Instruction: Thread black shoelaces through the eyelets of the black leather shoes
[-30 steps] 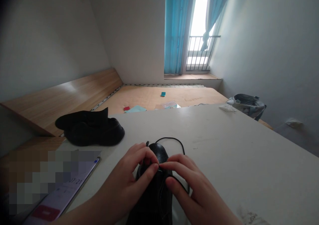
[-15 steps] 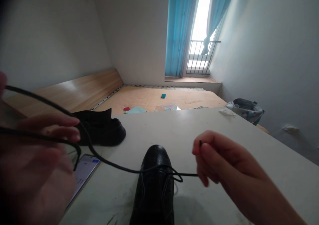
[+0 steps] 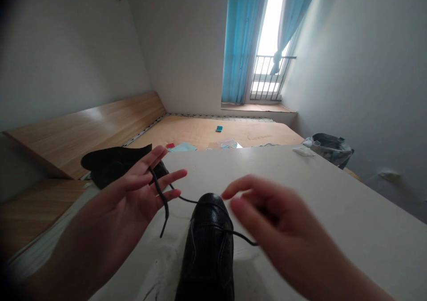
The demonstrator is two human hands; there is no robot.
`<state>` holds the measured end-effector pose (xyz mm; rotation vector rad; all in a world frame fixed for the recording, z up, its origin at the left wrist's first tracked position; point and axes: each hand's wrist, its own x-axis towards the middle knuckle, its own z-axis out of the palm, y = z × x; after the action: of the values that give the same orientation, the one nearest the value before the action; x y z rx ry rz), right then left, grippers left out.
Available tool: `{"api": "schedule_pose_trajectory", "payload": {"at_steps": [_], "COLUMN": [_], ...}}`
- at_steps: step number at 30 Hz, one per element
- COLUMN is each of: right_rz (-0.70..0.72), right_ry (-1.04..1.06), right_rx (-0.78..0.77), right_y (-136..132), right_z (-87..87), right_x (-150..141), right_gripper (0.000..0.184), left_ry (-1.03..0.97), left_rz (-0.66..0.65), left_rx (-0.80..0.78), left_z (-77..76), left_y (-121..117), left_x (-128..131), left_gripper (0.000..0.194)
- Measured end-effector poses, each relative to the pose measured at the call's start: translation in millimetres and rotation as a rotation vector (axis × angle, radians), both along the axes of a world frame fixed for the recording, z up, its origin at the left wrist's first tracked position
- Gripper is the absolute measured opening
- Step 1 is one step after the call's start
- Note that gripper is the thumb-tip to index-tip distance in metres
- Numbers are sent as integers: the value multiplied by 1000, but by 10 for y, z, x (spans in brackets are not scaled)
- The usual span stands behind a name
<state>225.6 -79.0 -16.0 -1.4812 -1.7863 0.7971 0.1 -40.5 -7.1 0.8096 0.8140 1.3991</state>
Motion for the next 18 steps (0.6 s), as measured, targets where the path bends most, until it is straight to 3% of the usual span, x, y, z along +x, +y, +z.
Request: {"api": "schedule_pose_trajectory", "payload": {"at_steps": [2, 6, 10, 18], "right_rz": [162, 314, 426, 508], "right_ry": [-36, -1, 163, 166], "right_rx": [-171, -290, -279, -321], "right_y": [145, 359, 515, 672], "right_z": [36, -28, -27, -20], "right_x": [-319, -656, -739, -844], "right_gripper": [38, 32, 29, 21], "left_ry": [-3, 8, 74, 105], "left_rz": [-34, -109, -144, -158], "left_rx": [-10, -50, -4, 79], "left_z": [-45, -151, -188, -228], "left_y": [-38, -63, -25, 50], "left_x": [32, 33, -19, -17], "left_gripper": [39, 56, 63, 72]}}
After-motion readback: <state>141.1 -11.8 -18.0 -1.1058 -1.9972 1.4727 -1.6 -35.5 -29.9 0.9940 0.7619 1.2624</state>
